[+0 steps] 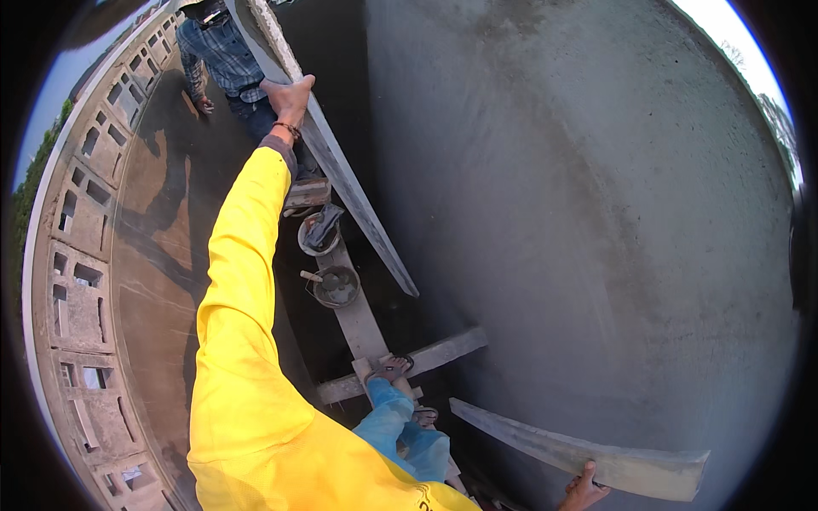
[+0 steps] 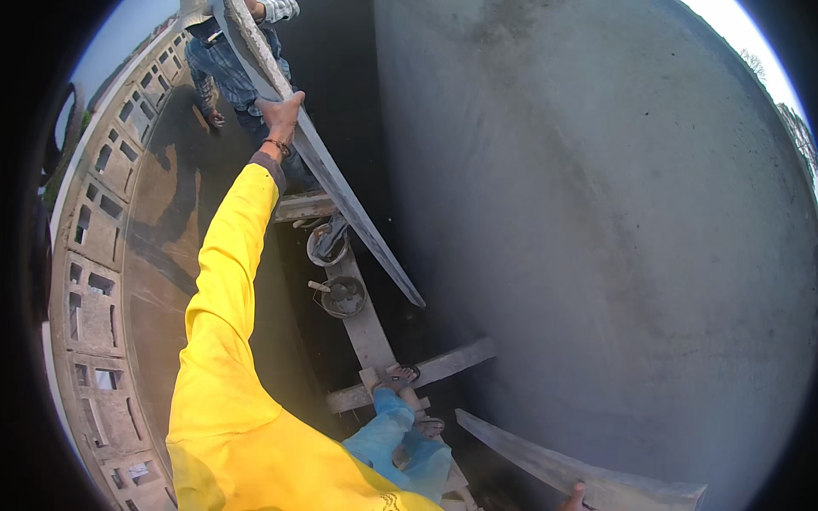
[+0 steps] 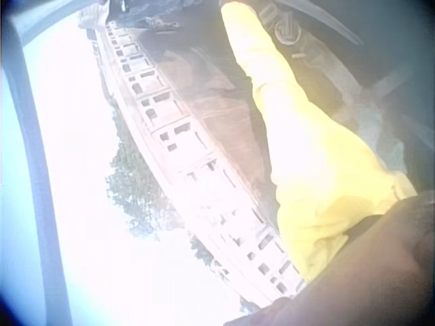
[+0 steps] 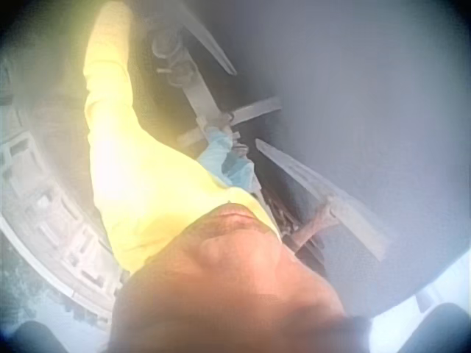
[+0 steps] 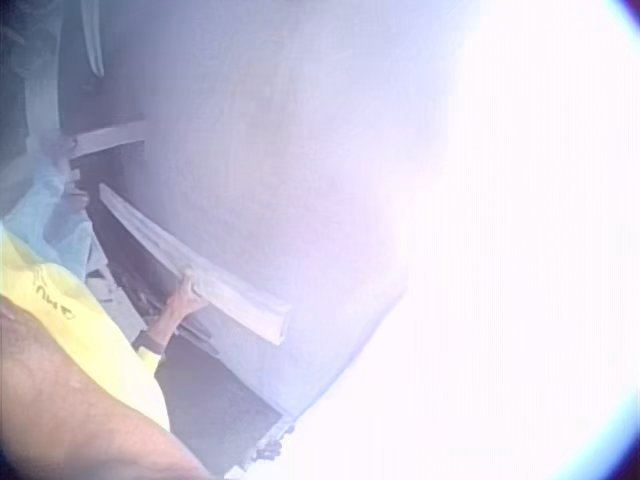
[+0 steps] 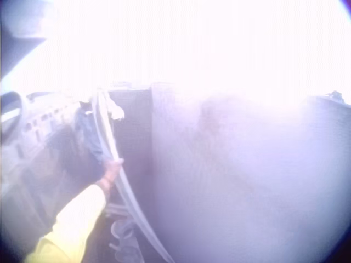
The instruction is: The person uses a long straightedge to level and smooth a freshly poured concrete surface on a rooftop. They repeatedly drag the straightedge across the wet concrete to create a flat finish, occasionally lifting and repositioning the tool. Another worker is visible in the background performing similar tasks.
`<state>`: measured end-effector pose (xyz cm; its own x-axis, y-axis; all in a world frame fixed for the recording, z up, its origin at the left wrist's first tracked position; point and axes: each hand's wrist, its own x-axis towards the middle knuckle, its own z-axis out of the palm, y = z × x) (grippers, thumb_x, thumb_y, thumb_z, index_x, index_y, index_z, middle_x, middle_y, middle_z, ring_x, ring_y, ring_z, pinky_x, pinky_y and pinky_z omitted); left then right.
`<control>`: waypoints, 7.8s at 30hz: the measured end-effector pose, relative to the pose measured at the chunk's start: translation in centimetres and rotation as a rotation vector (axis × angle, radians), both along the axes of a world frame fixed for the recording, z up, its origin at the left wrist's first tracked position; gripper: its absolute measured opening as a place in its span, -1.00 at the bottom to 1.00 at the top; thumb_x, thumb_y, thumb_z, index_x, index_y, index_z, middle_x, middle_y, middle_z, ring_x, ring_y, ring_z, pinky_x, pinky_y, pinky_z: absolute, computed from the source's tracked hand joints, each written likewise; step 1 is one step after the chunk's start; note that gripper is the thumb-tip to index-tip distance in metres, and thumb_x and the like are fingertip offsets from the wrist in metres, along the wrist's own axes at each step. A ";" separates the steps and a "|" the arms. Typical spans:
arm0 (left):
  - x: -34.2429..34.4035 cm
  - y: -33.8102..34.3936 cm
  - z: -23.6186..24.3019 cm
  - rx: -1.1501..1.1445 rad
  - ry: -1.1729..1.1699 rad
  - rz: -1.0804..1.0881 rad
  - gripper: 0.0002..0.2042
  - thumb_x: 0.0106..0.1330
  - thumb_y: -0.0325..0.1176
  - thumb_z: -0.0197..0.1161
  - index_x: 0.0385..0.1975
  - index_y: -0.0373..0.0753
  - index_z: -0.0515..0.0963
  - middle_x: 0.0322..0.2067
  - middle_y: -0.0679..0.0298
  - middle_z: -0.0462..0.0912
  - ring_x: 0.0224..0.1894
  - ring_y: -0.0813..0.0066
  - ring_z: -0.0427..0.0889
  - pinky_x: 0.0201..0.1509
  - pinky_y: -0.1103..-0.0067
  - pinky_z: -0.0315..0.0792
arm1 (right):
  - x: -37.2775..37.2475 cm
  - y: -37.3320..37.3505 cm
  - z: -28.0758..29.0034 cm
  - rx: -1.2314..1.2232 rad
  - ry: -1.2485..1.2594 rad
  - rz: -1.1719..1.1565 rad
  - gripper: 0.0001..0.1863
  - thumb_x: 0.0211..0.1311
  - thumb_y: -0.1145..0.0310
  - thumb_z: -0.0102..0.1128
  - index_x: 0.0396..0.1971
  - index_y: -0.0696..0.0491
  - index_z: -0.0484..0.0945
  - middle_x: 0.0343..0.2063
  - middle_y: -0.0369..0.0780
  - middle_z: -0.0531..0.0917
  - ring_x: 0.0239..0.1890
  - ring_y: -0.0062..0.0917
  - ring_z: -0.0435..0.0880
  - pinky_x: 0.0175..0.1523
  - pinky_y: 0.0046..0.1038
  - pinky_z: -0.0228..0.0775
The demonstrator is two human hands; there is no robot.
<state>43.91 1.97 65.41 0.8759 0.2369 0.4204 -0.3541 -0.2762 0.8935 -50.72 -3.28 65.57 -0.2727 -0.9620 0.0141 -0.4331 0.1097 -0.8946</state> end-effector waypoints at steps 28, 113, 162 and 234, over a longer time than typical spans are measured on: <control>-40.3 2.1 7.4 -0.591 -0.003 -1.012 -0.32 0.06 -0.81 0.25 0.22 -0.24 0.26 -0.13 0.27 0.48 -0.13 0.49 0.55 0.08 0.46 0.52 | -6.7 10.5 6.7 -0.147 -0.208 -0.344 -0.36 0.12 0.42 0.53 0.16 0.11 0.37 -0.32 -0.21 0.64 -0.61 -0.73 0.44 -0.64 -0.70 0.20; -67.0 13.7 -13.5 0.081 0.717 -0.813 -0.41 0.35 -0.14 0.38 0.28 -0.23 0.33 0.19 0.14 0.44 0.23 0.24 0.45 0.33 0.42 0.37 | -10.8 -8.9 4.3 0.124 0.134 -0.118 -0.53 0.20 0.23 0.45 0.00 0.16 0.52 -0.46 -0.04 0.62 -0.69 -0.40 0.50 -0.71 -0.41 0.27; -65.8 24.2 -20.6 0.252 0.680 -0.434 -0.26 0.30 -0.20 0.49 0.42 -0.27 0.28 0.30 0.07 0.45 0.31 0.17 0.45 0.45 0.41 0.25 | -7.0 -7.6 9.2 0.040 -0.294 -0.093 -0.61 0.22 0.34 0.51 -0.09 0.12 0.48 -0.47 -0.29 0.51 -0.67 -0.72 0.37 -0.69 -0.71 0.12; -90.2 -7.3 -14.2 0.140 0.008 -2.008 -0.09 -0.08 -0.10 0.68 0.26 -0.33 0.33 0.11 -0.12 0.46 0.13 -0.09 0.53 0.25 0.21 0.41 | -9.4 -2.1 18.6 -0.164 -0.473 -0.418 -0.41 0.07 0.13 0.66 -0.03 0.03 0.49 -0.51 -0.37 0.51 -0.69 -0.77 0.36 -0.68 -0.76 0.09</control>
<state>-46.34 -5.33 51.21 -0.1951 -0.9195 0.3413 -0.1851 0.3763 0.9078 -60.12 -5.34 84.14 -0.6364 -0.7689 -0.0616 0.0615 0.0290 -0.9977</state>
